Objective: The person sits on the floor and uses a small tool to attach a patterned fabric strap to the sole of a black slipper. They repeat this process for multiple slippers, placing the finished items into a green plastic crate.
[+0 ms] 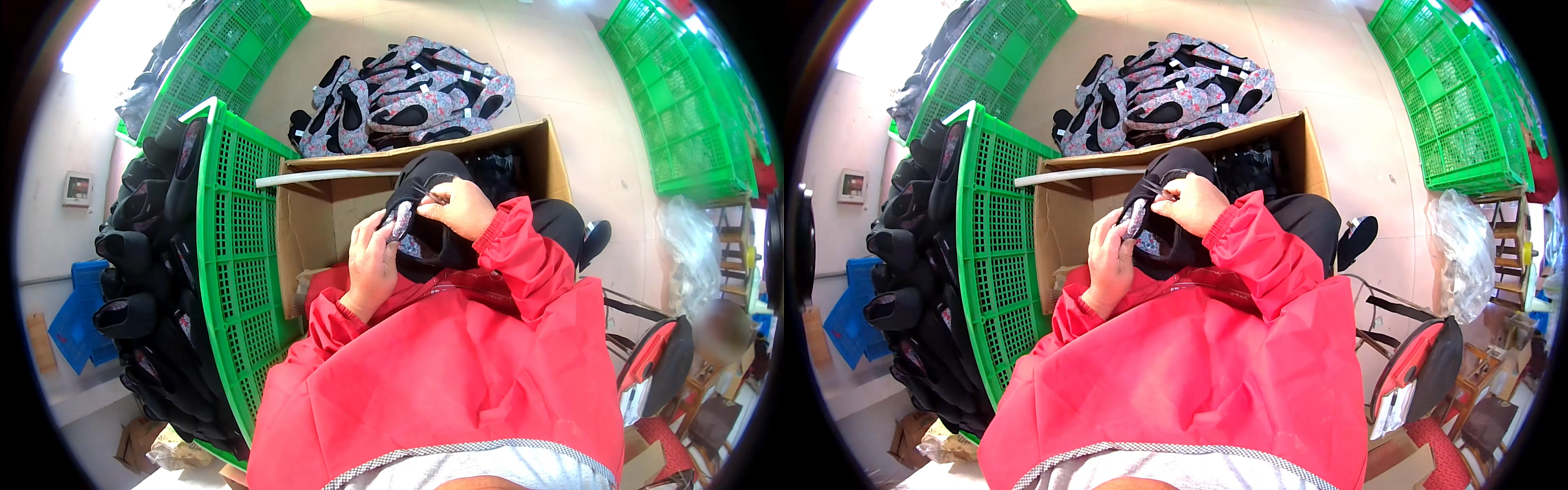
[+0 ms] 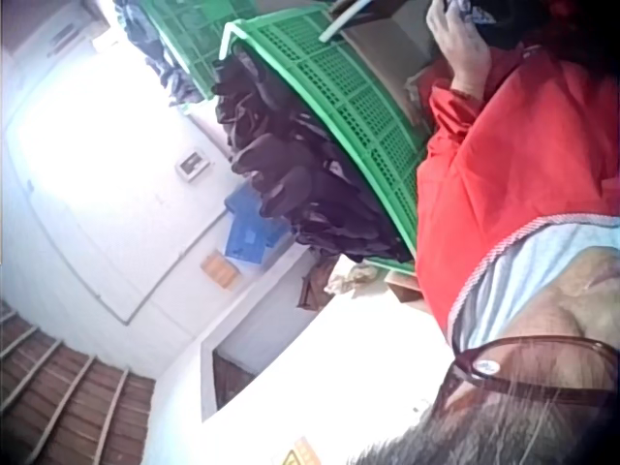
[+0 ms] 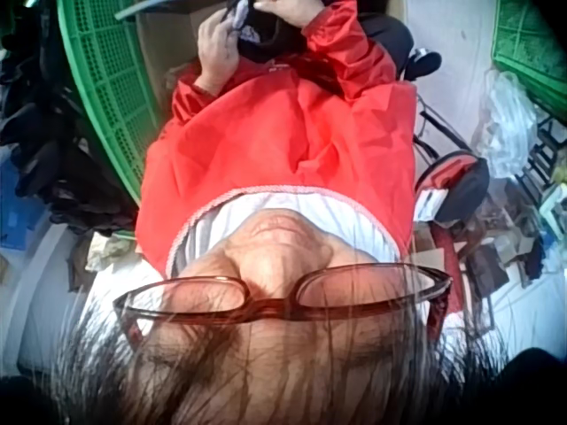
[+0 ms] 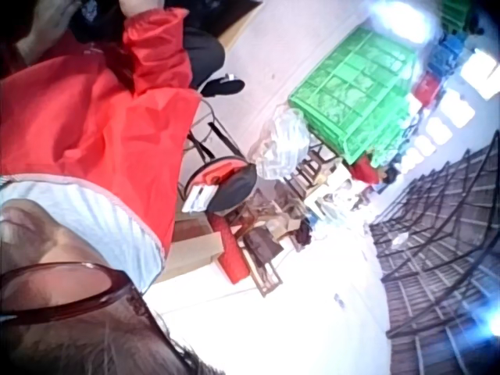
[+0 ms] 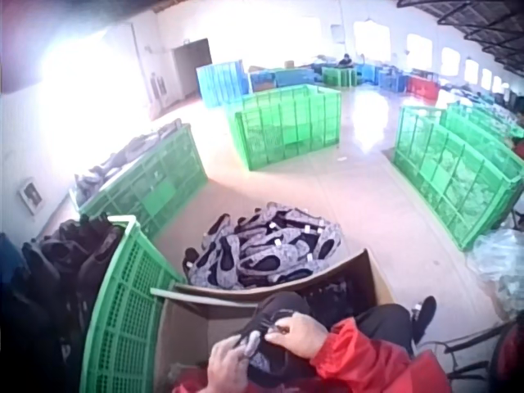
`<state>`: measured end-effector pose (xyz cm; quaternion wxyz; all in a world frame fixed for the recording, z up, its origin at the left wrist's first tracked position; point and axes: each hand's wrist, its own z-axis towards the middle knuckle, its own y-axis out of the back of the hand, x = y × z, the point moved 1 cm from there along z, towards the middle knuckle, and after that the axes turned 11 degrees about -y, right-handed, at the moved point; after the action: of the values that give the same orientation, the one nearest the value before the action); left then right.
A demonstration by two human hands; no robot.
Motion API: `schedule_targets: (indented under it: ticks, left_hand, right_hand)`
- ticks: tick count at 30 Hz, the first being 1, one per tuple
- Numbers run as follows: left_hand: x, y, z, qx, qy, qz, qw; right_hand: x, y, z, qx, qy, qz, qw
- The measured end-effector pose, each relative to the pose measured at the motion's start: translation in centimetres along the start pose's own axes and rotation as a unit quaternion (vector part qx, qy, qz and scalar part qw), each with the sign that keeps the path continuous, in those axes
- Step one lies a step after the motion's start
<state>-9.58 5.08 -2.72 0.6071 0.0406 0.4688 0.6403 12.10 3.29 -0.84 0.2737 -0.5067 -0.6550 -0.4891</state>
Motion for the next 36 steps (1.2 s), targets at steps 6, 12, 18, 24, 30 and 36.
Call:
schedule_targets:
  ticks: [6, 12, 18, 24, 30, 36]
  left_hand:
    - [-0.5, -0.3, -0.1, 0.002, -0.007, 0.029, 1.0]
    - [-0.7, -0.5, -0.1, 0.011, -0.005, 0.036, 0.999]
    - [-0.8, -0.5, -0.1, 0.009, -0.003, 0.034, 0.999]
    - [-0.6, -0.7, -0.3, 0.002, 0.0, 0.03, 1.0]
    - [0.1, -0.9, -0.7, -0.016, 0.01, 0.014, 1.0]
    - [0.5, -1.0, -0.6, -0.035, 0.025, -0.009, 0.999]
  right_hand:
    - [0.0, -0.2, 0.0, 0.006, -0.017, -0.015, 1.0]
    - [-0.1, -0.2, 0.2, 0.014, -0.025, -0.01, 1.0]
    - [0.2, -0.3, 0.0, 0.011, -0.016, -0.012, 1.0]
    - [1.0, -0.3, -0.1, -0.001, -0.027, -0.06, 0.998]
    - [1.2, -0.8, -0.1, -0.029, -0.011, -0.055, 0.998]
    - [0.4, -1.3, 0.3, -0.065, 0.016, -0.055, 0.996]
